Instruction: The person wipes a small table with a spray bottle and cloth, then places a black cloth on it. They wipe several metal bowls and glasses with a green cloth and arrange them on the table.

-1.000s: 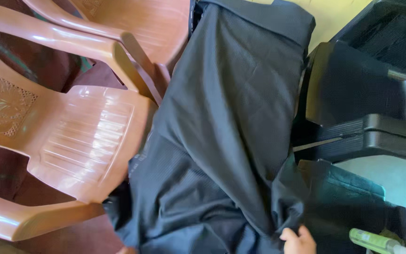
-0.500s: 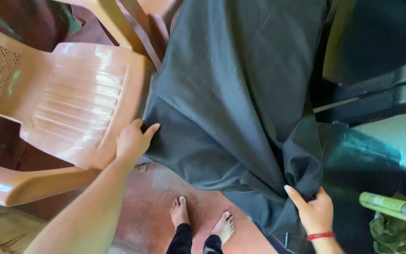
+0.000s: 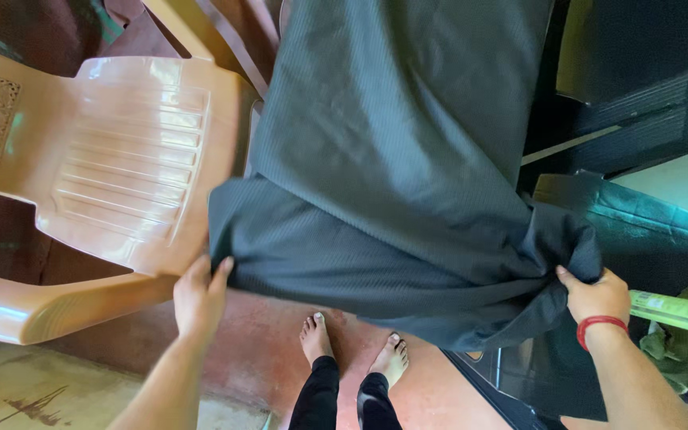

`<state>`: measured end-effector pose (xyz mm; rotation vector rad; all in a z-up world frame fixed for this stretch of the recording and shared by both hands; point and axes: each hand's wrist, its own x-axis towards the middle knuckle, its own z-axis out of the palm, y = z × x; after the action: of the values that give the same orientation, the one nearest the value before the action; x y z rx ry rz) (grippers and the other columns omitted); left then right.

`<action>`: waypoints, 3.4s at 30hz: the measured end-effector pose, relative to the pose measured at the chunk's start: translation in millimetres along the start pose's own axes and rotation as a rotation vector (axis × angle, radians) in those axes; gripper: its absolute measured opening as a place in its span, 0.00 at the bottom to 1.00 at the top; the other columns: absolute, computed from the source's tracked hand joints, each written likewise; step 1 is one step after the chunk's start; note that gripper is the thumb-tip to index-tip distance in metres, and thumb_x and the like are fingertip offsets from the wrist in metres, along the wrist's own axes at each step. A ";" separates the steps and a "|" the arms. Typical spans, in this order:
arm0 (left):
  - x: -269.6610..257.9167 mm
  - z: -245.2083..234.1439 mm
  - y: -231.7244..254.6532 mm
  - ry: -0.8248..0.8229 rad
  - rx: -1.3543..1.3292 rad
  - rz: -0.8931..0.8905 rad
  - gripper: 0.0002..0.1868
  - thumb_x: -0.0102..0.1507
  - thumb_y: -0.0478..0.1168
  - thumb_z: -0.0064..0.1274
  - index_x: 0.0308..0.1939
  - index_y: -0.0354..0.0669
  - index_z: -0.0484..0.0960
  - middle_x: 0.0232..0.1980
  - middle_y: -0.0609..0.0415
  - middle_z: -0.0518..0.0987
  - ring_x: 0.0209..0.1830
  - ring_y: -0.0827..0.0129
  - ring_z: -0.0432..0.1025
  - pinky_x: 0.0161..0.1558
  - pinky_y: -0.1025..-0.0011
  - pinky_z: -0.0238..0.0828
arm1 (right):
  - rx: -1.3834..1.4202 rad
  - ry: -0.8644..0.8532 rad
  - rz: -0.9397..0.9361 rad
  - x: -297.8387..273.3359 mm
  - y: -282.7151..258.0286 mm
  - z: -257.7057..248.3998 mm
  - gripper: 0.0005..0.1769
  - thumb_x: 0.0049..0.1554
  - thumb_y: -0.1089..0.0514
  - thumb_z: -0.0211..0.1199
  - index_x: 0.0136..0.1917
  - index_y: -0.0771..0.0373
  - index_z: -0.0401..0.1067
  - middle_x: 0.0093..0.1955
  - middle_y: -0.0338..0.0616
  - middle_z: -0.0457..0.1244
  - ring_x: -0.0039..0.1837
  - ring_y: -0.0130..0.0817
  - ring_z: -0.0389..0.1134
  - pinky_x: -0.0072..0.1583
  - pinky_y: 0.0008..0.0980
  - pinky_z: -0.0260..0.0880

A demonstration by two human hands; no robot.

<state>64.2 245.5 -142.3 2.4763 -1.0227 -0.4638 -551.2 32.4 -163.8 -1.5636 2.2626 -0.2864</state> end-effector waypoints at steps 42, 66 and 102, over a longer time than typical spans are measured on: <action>284.4 73.8 258.4 -0.099 0.024 0.041 0.31 0.70 0.62 0.38 0.59 0.38 0.71 0.58 0.34 0.77 0.59 0.38 0.71 0.57 0.45 0.66 | -0.214 -0.038 -0.133 147.0 -225.9 28.2 0.31 0.67 0.35 0.44 0.49 0.59 0.78 0.51 0.57 0.70 0.56 0.63 0.69 0.58 0.56 0.68; 409.8 118.9 364.3 -0.091 0.280 0.000 0.35 0.71 0.65 0.35 0.64 0.37 0.65 0.67 0.37 0.72 0.67 0.43 0.67 0.62 0.41 0.61 | -0.083 -0.301 0.010 329.5 -324.7 34.7 0.38 0.65 0.31 0.50 0.56 0.72 0.76 0.53 0.60 0.70 0.55 0.56 0.73 0.59 0.52 0.72; 463.8 130.3 402.2 0.232 -0.008 0.078 0.19 0.69 0.50 0.46 0.58 0.43 0.72 0.56 0.42 0.77 0.59 0.44 0.69 0.54 0.46 0.67 | -0.050 0.029 0.200 371.8 -390.6 57.0 0.29 0.70 0.39 0.35 0.70 0.57 0.67 0.64 0.62 0.67 0.66 0.62 0.67 0.66 0.54 0.66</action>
<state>82.6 -381.4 -120.5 2.4042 -1.0143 -0.1510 -310.0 -452.7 -140.4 -1.3500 2.4435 -0.2003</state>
